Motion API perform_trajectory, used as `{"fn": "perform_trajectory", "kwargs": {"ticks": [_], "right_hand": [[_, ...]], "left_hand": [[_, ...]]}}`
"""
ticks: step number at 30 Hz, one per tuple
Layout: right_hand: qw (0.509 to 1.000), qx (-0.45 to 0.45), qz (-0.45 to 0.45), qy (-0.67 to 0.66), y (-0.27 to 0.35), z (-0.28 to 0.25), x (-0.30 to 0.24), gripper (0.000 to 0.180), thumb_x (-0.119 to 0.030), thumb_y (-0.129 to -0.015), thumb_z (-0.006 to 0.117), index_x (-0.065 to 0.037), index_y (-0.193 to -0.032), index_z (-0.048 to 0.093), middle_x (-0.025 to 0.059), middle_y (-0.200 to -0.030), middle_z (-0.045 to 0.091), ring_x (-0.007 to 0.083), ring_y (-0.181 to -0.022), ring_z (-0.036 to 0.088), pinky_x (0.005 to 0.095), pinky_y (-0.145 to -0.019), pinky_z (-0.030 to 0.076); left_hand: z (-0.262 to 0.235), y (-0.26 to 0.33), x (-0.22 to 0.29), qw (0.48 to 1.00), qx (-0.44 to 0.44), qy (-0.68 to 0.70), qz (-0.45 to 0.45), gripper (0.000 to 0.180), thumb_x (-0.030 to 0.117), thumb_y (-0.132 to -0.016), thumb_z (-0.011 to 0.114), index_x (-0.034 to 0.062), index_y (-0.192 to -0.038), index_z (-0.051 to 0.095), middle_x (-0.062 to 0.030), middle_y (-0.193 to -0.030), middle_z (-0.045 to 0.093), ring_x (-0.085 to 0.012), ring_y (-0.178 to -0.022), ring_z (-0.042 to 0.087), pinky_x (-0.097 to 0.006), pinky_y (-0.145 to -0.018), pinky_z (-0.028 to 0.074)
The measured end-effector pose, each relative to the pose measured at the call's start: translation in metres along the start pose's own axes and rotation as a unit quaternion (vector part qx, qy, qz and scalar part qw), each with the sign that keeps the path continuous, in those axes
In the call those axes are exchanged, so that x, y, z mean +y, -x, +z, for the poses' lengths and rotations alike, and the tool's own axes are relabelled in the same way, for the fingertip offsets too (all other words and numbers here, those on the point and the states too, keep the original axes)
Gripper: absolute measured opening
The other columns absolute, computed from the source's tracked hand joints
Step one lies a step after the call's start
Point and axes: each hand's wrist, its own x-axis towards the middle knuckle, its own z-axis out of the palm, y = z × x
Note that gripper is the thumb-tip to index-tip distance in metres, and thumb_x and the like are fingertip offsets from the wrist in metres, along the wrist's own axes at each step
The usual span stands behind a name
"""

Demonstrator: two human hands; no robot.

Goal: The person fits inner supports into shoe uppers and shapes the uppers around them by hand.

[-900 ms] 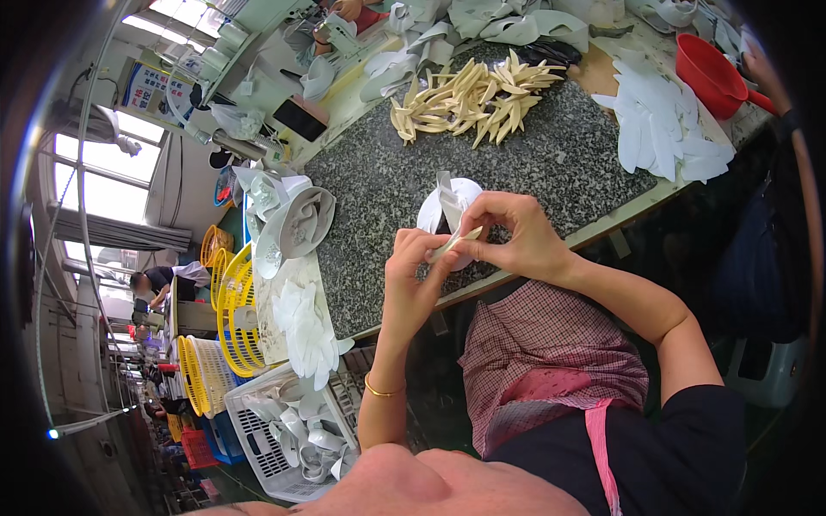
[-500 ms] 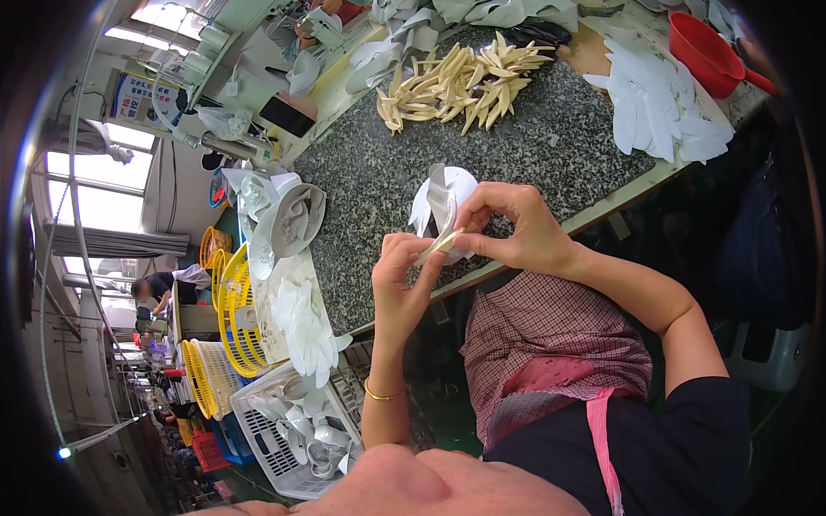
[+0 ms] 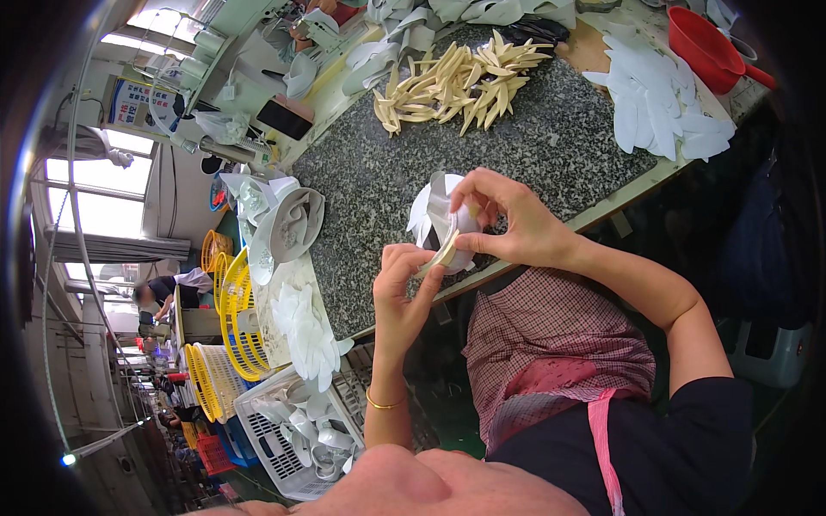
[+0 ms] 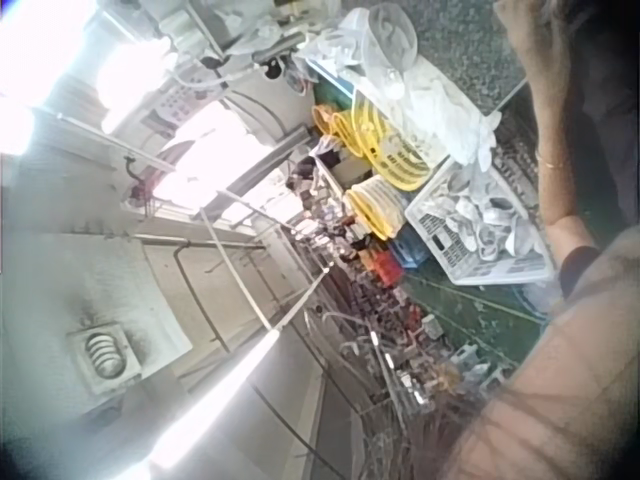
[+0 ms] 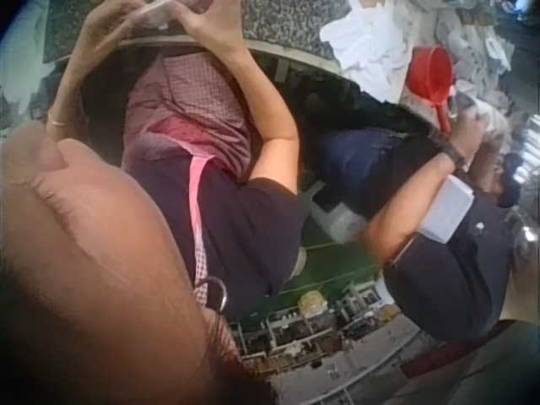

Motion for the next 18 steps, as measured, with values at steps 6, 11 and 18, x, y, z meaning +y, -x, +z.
{"fn": "perform_trajectory", "kwargs": {"ticks": [6, 11, 18], "right_hand": [[0.98, -0.188, -0.008, 0.07, -0.02, -0.022, 0.004, 0.018, -0.021, -0.083, 0.077, -0.012, -0.098, 0.071, -0.0018, -0.087, 0.043, 0.0096, -0.078, 0.045, 0.0246, -0.069, 0.038], [0.972, -0.23, 0.029, 0.024, -0.026, -0.032, 0.011, 0.014, -0.008, -0.078, 0.079, -0.008, -0.092, 0.073, 0.0008, -0.088, 0.058, 0.0101, -0.076, 0.051, 0.0253, -0.065, 0.04], [0.966, -0.06, -0.172, 0.184, -0.003, -0.023, -0.012, 0.042, -0.016, -0.07, 0.085, -0.009, -0.106, 0.065, 0.0037, -0.103, 0.061, 0.0218, -0.1, 0.055, 0.033, -0.083, 0.044]], "left_hand": [[0.001, -0.002, 0.001, 1.0, -0.024, -0.008, 0.006, 0.014, 0.008, -0.084, 0.073, 0.0033, -0.096, 0.068, -0.0059, -0.088, 0.062, -0.0237, -0.091, 0.051, -0.034, -0.08, 0.044], [0.004, -0.003, 0.009, 0.996, -0.045, -0.073, 0.03, 0.015, 0.007, -0.083, 0.073, 0.0037, -0.097, 0.069, -0.0088, -0.103, 0.062, -0.0259, -0.101, 0.051, -0.037, -0.086, 0.044], [0.019, -0.006, 0.011, 0.993, -0.043, -0.101, 0.036, 0.017, 0.005, -0.083, 0.074, 0.003, -0.1, 0.069, -0.0125, -0.12, 0.054, -0.0296, -0.109, 0.048, -0.038, -0.085, 0.048]]}}
